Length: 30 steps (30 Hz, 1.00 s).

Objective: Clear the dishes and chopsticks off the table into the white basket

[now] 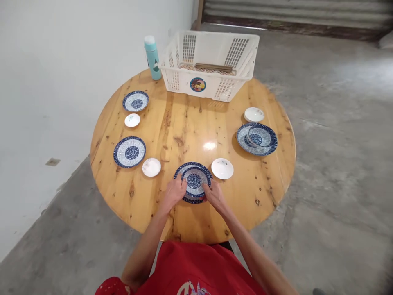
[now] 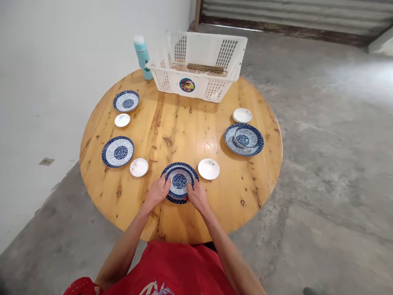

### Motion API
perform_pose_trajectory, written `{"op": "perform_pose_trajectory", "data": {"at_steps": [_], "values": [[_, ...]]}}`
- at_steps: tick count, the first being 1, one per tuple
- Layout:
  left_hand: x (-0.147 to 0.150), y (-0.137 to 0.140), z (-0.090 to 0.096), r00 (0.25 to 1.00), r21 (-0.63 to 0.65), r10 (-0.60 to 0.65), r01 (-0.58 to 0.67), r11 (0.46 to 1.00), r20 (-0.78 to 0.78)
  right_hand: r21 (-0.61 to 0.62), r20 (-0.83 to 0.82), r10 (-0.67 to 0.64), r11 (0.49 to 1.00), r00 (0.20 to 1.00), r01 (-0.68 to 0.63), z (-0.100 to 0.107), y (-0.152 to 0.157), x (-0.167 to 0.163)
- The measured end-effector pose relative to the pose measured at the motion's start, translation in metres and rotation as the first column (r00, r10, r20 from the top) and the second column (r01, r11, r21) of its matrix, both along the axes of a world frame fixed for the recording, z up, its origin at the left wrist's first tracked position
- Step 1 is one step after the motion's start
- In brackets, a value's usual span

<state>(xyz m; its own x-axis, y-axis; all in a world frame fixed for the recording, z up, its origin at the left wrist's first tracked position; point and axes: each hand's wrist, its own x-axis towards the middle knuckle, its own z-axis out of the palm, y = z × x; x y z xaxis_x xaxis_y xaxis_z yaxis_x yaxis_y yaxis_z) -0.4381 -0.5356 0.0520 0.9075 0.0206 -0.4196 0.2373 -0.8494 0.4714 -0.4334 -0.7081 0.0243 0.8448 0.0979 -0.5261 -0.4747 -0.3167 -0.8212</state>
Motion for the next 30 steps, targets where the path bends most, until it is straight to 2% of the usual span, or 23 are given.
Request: {"op": "perform_pose_trajectory", "data": {"at_steps": [5,9,12,15,20,23,26,30], "values": [[-0.012,-0.014,0.026,0.998,0.002,-0.009,0.009,1.0,0.068,0.007,0.049,-0.019,1.0,0.999,0.019,0.025,-0.015,-0.013],[-0.024,-0.055,0.043,0.996,0.004,-0.034,0.033,0.999,0.085,0.008,0.074,-0.044,0.999,0.996,0.044,0.04,-0.057,-0.028],[-0.032,-0.106,0.046,0.993,-0.031,-0.061,0.064,0.997,0.101,-0.045,0.107,-0.052,0.997,0.993,0.057,0.044,-0.11,-0.04],[-0.042,-0.172,0.043,0.992,-0.054,-0.08,0.085,0.995,0.097,-0.145,0.116,-0.056,0.987,0.992,0.072,0.046,-0.179,-0.053],[-0.053,-0.29,0.04,0.991,-0.068,-0.135,0.135,0.988,0.006,-0.234,-0.009,-0.055,0.971,0.998,0.052,0.052,-0.301,-0.073],[-0.054,-0.347,0.045,0.983,-0.088,-0.185,0.184,0.979,-0.004,-0.275,-0.046,-0.088,0.959,0.995,0.072,0.055,-0.359,-0.08],[-0.05,-0.383,0.052,0.977,-0.083,-0.214,0.214,0.973,0.008,-0.3,-0.018,-0.1,0.95,0.995,0.09,0.056,-0.396,-0.078],[-0.04,-0.4,0.054,0.977,-0.033,-0.209,0.21,0.977,0.04,-0.287,0.012,-0.093,0.954,0.996,0.092,0.059,-0.415,-0.063]]}}
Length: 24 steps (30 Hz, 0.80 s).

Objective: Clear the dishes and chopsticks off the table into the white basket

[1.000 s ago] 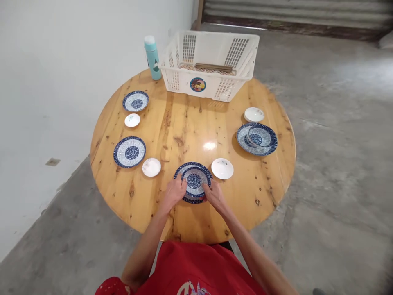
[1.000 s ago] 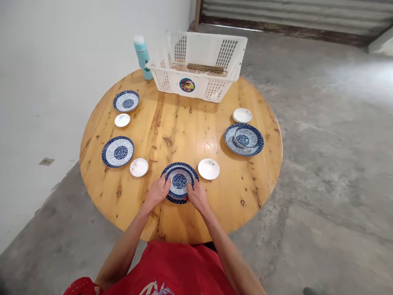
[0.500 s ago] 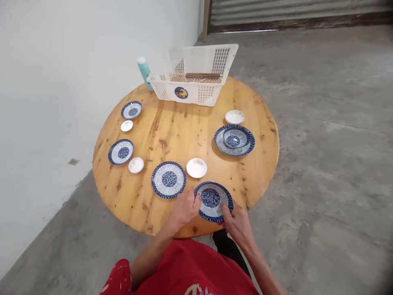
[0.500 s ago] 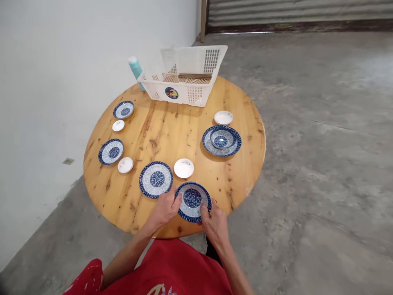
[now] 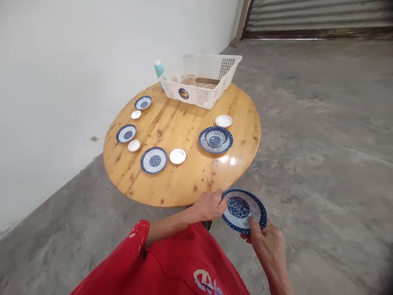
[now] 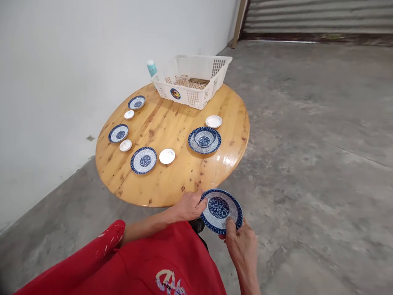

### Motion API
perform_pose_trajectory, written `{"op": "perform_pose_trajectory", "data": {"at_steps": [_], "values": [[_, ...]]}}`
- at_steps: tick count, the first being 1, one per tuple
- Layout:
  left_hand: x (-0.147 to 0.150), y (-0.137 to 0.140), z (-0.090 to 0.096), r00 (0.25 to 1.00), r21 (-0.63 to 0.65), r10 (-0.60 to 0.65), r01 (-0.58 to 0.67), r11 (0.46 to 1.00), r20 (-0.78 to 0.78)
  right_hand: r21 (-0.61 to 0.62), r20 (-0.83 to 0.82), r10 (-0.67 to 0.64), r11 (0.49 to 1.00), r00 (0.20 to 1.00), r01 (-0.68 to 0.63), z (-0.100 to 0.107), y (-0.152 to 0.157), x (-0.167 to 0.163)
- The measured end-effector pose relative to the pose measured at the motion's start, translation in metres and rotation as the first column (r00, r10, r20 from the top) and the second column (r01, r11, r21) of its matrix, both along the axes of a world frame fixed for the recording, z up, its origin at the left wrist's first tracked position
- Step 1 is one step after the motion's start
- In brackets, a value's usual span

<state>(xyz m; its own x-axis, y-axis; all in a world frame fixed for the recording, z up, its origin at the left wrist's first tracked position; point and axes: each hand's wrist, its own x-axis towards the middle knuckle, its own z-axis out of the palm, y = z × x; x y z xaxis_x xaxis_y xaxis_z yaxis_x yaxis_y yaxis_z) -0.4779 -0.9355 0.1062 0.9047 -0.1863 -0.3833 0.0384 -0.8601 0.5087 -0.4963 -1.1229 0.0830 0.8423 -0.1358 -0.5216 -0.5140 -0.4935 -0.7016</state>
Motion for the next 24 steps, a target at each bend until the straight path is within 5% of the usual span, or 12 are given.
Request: {"op": "perform_pose_trajectory", "data": {"at_steps": [8,16,24], "values": [[0.041,-0.008,0.007,0.99,-0.013,0.12,-0.119,0.993,0.074,0.06,0.001,0.05,0.997,0.999,-0.05,0.013,-0.008,0.065],[0.128,0.014,0.032,0.912,-0.111,0.383,-0.37,0.922,0.147,-0.051,0.209,0.325,0.945,0.922,-0.322,0.039,0.023,0.204],[0.201,0.051,0.002,0.833,-0.018,0.539,-0.541,0.841,0.121,-0.025,0.13,0.499,0.866,0.857,-0.5,0.013,0.082,0.306]]}}
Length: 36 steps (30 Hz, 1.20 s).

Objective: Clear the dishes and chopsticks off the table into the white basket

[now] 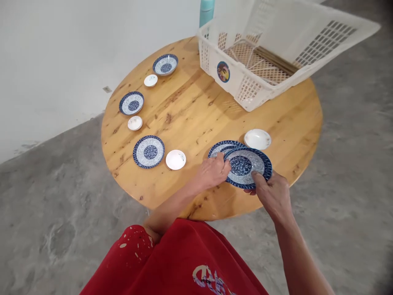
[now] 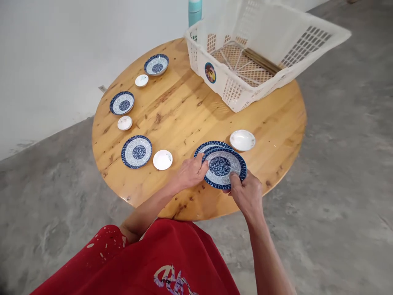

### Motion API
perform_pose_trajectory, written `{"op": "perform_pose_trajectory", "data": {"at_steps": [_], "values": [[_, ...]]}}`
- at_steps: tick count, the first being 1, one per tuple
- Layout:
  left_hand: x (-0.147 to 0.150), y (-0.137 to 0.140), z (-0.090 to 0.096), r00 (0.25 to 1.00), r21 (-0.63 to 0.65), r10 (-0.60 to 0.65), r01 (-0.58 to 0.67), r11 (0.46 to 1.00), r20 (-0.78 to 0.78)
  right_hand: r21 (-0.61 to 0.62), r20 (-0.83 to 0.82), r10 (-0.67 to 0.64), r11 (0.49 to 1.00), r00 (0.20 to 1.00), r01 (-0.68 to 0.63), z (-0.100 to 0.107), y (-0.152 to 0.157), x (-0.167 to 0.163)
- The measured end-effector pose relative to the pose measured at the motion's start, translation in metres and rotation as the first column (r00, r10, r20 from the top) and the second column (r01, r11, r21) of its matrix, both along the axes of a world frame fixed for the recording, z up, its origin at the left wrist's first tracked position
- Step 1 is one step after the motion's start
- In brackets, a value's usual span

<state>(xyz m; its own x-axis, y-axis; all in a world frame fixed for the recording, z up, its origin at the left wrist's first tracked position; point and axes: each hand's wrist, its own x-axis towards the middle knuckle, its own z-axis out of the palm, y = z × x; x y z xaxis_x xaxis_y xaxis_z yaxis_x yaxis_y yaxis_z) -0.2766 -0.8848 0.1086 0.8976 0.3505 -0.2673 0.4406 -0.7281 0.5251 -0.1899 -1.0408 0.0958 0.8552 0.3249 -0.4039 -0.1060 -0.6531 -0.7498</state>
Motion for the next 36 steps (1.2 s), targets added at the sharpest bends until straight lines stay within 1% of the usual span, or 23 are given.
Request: {"op": "perform_pose_trajectory", "data": {"at_steps": [4,9,14,19,25,30,33,36], "values": [[0.014,0.006,-0.014,0.995,0.011,0.002,-0.001,1.0,-0.096,-0.047,-0.068,0.065,0.997,0.996,-0.068,-0.017,0.009,0.02],[0.019,0.006,-0.022,0.985,0.036,0.03,-0.024,0.999,-0.172,-0.138,-0.076,0.177,0.973,0.981,-0.187,-0.032,0.009,0.033],[0.021,0.004,-0.03,0.976,0.061,0.047,-0.035,0.998,-0.212,-0.191,-0.02,0.285,0.94,0.958,-0.283,-0.035,0.009,0.04],[0.026,0.0,-0.034,0.97,0.057,0.087,-0.076,0.995,-0.229,-0.244,0.064,0.39,0.899,0.919,-0.364,-0.036,0.01,0.05],[0.028,-0.006,-0.031,0.962,0.087,0.134,-0.116,0.989,-0.236,-0.263,0.04,0.47,0.856,0.882,-0.444,-0.054,0.008,0.063],[0.029,-0.008,-0.035,0.955,0.124,0.154,-0.126,0.984,-0.254,-0.349,0.086,0.529,0.809,0.844,-0.472,-0.065,0.006,0.066],[0.03,-0.008,-0.038,0.948,0.134,0.187,-0.157,0.979,-0.259,-0.39,0.099,0.553,0.786,0.827,-0.479,-0.065,0.005,0.067],[0.028,-0.007,-0.039,0.941,0.119,0.222,-0.197,0.973,-0.255,-0.38,0.069,0.562,0.779,0.824,-0.499,-0.061,0.005,0.07]]}}
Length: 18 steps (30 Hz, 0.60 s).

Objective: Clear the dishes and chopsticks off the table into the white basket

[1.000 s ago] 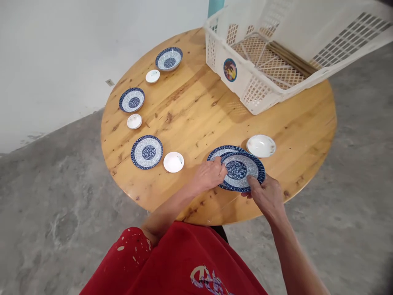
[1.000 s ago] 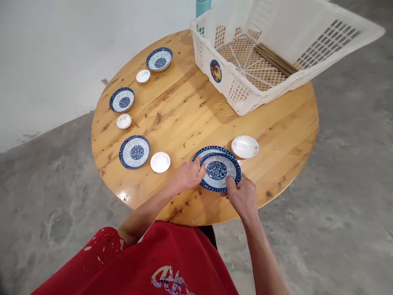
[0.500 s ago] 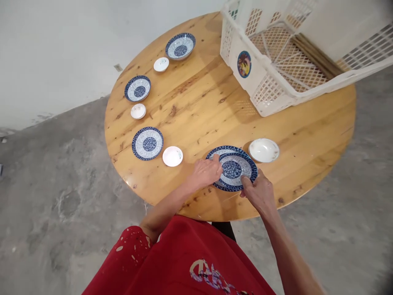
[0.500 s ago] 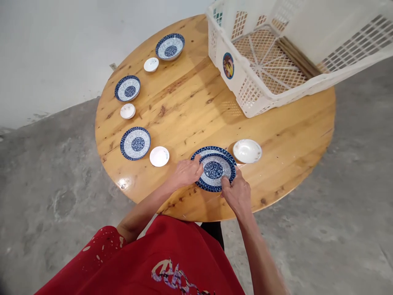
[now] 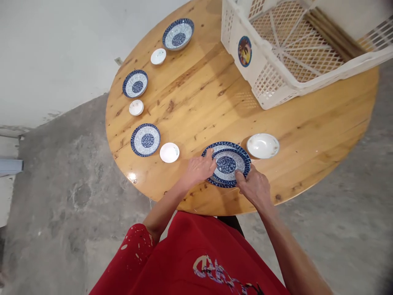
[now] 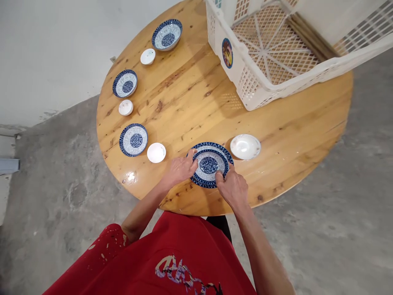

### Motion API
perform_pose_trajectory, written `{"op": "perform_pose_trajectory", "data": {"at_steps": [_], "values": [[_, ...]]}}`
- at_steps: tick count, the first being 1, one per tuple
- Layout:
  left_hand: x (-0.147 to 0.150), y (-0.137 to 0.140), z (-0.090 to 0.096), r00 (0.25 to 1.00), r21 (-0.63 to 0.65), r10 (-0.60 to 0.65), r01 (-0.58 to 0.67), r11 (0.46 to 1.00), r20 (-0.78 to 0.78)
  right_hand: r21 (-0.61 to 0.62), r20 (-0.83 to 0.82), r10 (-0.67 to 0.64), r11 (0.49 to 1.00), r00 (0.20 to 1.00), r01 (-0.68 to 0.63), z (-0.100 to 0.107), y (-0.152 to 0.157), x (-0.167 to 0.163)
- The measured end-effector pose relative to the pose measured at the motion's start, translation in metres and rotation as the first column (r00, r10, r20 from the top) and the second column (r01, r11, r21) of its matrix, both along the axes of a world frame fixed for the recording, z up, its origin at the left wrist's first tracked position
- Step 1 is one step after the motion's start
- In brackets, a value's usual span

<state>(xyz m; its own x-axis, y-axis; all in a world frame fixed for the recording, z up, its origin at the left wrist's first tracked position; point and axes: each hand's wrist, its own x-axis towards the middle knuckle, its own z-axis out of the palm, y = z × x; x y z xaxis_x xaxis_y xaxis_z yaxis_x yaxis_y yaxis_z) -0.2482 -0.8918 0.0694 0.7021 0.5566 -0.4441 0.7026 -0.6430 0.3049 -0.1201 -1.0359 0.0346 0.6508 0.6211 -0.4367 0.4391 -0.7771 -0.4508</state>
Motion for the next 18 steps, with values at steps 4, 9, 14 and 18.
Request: {"op": "perform_pose_trajectory", "data": {"at_steps": [4,9,14,18], "values": [[-0.009,0.003,0.002,0.995,-0.091,0.057,-0.049,0.995,0.086,0.032,-0.152,-0.023,0.999,0.988,0.028,0.009,-0.001,0.003],[-0.012,0.006,-0.003,0.969,-0.362,0.187,-0.118,0.925,0.162,0.097,-0.547,-0.226,0.939,0.806,0.33,0.008,0.002,-0.004],[-0.004,0.005,-0.017,0.945,-0.577,0.311,-0.197,0.793,0.104,0.122,-0.687,-0.337,0.82,0.644,0.559,-0.006,0.006,-0.016],[-0.002,0.003,-0.022,0.934,-0.592,0.347,-0.23,0.773,0.091,0.128,-0.712,-0.359,0.779,0.604,0.614,-0.009,0.01,-0.021]]}}
